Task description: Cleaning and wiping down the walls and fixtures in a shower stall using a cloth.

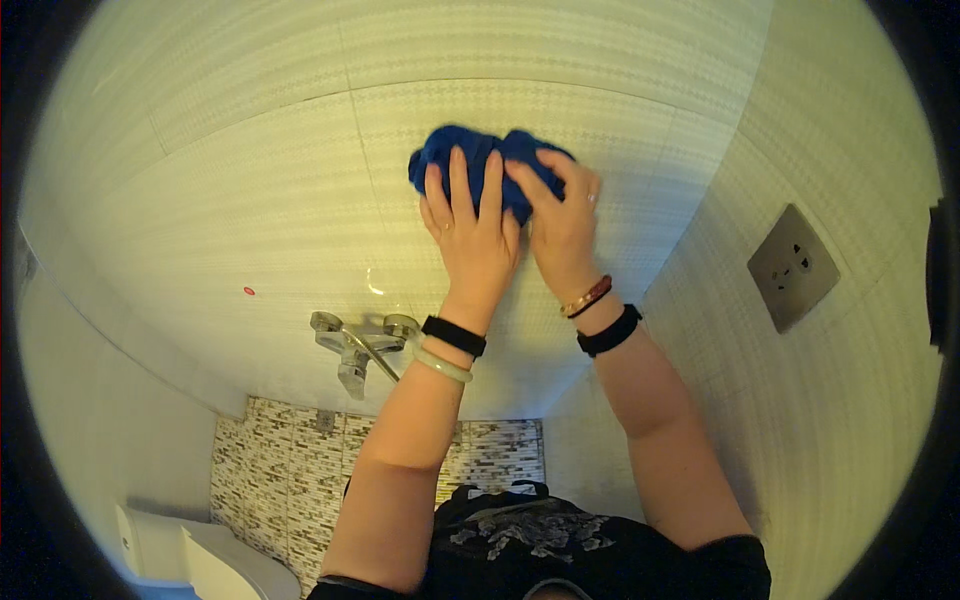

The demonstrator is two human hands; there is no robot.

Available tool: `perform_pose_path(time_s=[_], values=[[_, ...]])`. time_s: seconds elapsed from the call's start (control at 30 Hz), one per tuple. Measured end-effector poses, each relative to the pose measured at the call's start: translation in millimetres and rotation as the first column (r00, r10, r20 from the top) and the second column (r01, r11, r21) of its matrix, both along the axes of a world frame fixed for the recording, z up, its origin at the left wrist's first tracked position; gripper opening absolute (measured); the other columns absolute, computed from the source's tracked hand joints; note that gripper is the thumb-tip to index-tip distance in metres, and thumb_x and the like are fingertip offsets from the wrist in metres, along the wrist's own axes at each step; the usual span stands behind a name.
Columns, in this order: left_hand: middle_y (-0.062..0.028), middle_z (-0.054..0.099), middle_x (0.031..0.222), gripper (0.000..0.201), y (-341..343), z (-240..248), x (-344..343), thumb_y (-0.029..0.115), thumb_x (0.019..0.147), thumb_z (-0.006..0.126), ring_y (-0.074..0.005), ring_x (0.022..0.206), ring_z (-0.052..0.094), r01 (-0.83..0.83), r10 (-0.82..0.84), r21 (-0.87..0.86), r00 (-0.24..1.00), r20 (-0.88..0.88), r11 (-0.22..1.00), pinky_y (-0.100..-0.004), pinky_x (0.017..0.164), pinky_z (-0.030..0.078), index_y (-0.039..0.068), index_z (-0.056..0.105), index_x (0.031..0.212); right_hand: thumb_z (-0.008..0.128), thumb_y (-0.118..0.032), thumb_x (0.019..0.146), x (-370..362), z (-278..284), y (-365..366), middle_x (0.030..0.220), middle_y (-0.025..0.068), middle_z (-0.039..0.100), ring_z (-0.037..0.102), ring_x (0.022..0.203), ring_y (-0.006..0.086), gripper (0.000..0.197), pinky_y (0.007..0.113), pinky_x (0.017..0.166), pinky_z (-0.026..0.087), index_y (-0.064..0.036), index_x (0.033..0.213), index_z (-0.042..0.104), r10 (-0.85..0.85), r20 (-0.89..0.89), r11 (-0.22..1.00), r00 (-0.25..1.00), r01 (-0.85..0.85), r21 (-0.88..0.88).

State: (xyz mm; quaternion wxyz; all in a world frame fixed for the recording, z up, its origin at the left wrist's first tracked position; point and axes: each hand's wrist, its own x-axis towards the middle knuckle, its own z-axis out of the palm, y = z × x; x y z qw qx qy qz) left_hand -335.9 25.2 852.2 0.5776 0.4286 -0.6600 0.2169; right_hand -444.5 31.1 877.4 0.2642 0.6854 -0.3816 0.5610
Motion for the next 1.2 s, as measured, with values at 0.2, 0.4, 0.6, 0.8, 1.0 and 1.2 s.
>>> perform_pose_path(time_s=[0.2,0.4,0.6,0.8,1.0,1.2], values=[[-0.0249,0.029,0.144,0.062,3.1,-87.7,2.2,0.005,0.075,0.058,-0.0512,0.129,0.024,-0.062,0.049,0.128,0.993,0.106,0.99,-0.0578,0.107,0.023,0.011,0.046,0.136,0.062,-0.008,0.076,-6.4,-79.9,10.6,0.114,0.0058,0.052,0.046,0.105,0.0292,0.035,0.038,0.091,0.043,-0.0205,0.109,0.067,-0.019,-0.042,0.99,0.999,0.025,0.141],[-0.0192,0.035,0.14,0.063,12.7,-165.6,8.5,0.008,0.075,0.065,-0.0479,0.124,0.031,-0.088,0.04,0.27,0.983,0.178,0.959,-0.0602,0.103,0.029,0.018,0.048,0.135,0.063,-0.007,0.077,-14.6,-158.6,12.4,0.114,0.0064,0.051,0.046,0.106,0.0291,0.034,0.039,0.092,0.044,-0.0207,0.108,0.067,0.028,-0.073,0.962,0.997,-0.007,0.273],[-0.0183,0.039,0.136,0.06,37.1,-168.7,0.1,-0.001,0.075,0.063,-0.0448,0.123,0.034,-0.075,0.023,0.329,0.987,0.161,0.941,-0.052,0.103,0.034,0.017,0.051,0.131,0.063,-0.002,0.074,-20.5,-177.7,26.7,0.112,0.0079,0.05,0.048,0.107,0.0295,0.034,0.039,0.089,0.048,-0.0163,0.105,0.066,0.096,-0.022,0.889,0.995,-0.076,0.451],[-0.0195,0.044,0.129,0.057,44.8,-106.0,-13.4,-0.006,0.069,0.061,-0.0416,0.117,0.039,0.122,-0.132,0.32,0.991,0.011,0.94,-0.0502,0.099,0.037,0.014,0.058,0.122,0.052,0.018,0.066,-26.6,-132.7,37.9,0.111,0.0138,0.051,0.048,0.106,0.0336,0.047,0.039,0.092,0.042,-0.0079,0.102,0.066,0.068,0.3,0.898,0.951,-0.189,0.397],[-0.016,0.046,0.126,0.058,25.9,5.8,-50.1,-0.008,0.067,0.062,-0.0379,0.115,0.041,0.193,-0.193,0.004,0.979,0.062,0.981,-0.0457,0.099,0.036,0.015,0.06,0.12,0.052,0.014,0.07,-55.0,-25.1,30.7,0.115,0.0149,0.052,0.048,0.108,0.0345,0.048,0.043,0.095,0.039,-0.0085,0.11,0.064,0.05,0.345,0.994,0.937,-0.081,0.075],[-0.013,0.049,0.119,0.046,-1.4,-5.3,-66.2,0.0,0.069,0.064,-0.0368,0.111,0.041,0.129,-0.127,-0.06,0.991,0.036,0.99,-0.0456,0.099,0.036,0.015,0.064,0.113,0.059,0.002,0.075,-54.1,-24.0,28.5,0.124,0.0156,0.048,0.044,0.114,0.0361,0.041,0.046,0.098,0.036,-0.0072,0.115,0.061,0.051,0.269,0.997,0.962,-0.067,0.049]])
